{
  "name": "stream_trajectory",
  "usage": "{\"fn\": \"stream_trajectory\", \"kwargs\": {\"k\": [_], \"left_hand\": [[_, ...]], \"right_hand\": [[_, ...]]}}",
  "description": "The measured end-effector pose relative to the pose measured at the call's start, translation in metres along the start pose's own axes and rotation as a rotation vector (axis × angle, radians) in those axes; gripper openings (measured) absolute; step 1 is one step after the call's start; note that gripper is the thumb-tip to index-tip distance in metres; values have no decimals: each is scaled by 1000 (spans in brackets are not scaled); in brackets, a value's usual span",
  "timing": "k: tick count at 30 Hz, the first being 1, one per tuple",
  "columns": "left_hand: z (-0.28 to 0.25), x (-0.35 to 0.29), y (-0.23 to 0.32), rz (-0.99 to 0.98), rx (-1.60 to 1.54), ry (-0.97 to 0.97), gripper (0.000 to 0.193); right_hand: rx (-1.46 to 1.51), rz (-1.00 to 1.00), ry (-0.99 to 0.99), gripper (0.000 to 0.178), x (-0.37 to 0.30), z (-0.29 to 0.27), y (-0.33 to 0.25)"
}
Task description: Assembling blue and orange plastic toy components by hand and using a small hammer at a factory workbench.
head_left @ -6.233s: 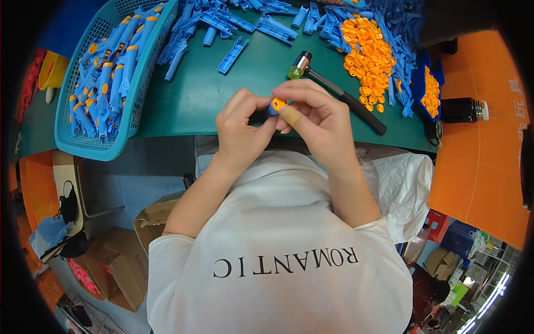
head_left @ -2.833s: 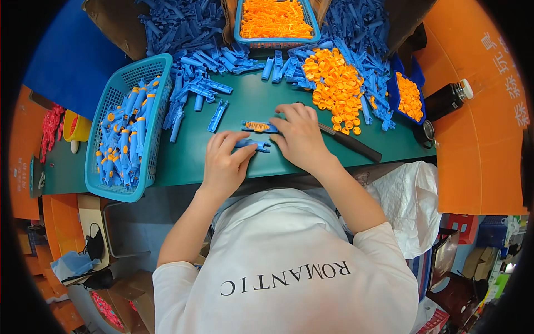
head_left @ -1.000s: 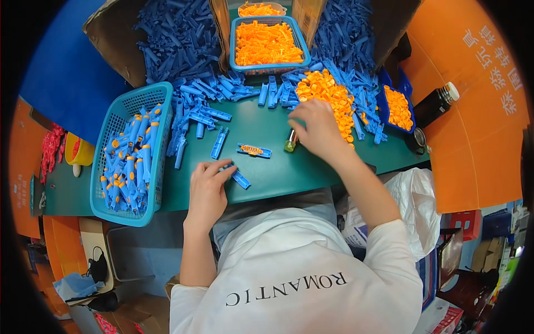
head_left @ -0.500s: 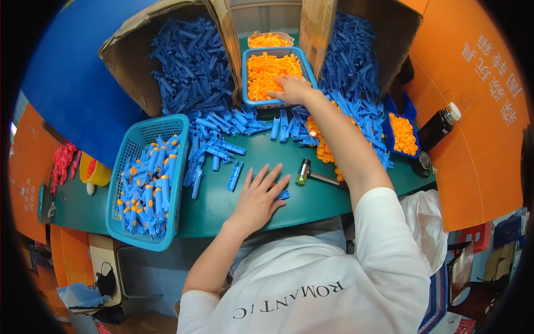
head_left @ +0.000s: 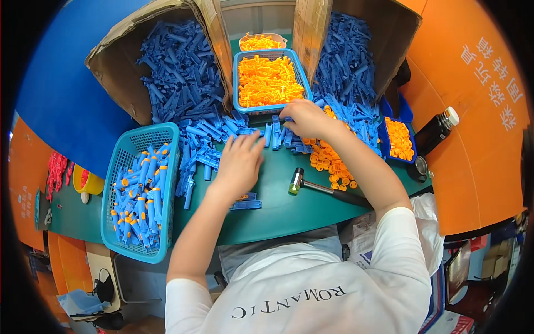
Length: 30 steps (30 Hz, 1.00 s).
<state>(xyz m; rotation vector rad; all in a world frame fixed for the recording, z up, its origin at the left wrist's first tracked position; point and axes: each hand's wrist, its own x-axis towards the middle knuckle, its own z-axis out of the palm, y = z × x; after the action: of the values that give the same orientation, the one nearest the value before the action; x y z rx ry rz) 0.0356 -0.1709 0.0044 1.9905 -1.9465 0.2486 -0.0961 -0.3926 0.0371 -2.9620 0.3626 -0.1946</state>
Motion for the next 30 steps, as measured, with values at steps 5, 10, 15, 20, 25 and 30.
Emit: {"fn": "stream_trajectory", "kwargs": {"k": [5, 10, 15, 20, 25, 30], "left_hand": [[48, 57, -26, -11, -5, -1, 39], [53, 48, -18, 2, 31, 59, 32], [43, 25, -2, -122, 111, 24, 21], [38, 8, 15, -178, 154, -3, 17], [37, 3, 23, -170, 116, 17, 15], [25, 0, 14, -239, -214, 29, 7]], "right_hand": [[-18, -126, 27, 43, -16, 20, -5], [55, -106, -81, 40, -51, 18, -8], [140, -195, 49, 26, -68, 19, -12], [237, -233, 54, 23, -82, 24, -26], [121, -48, 211, 21, -91, 35, -48], [39, 124, 260, 8, -94, 30, -47]]}}
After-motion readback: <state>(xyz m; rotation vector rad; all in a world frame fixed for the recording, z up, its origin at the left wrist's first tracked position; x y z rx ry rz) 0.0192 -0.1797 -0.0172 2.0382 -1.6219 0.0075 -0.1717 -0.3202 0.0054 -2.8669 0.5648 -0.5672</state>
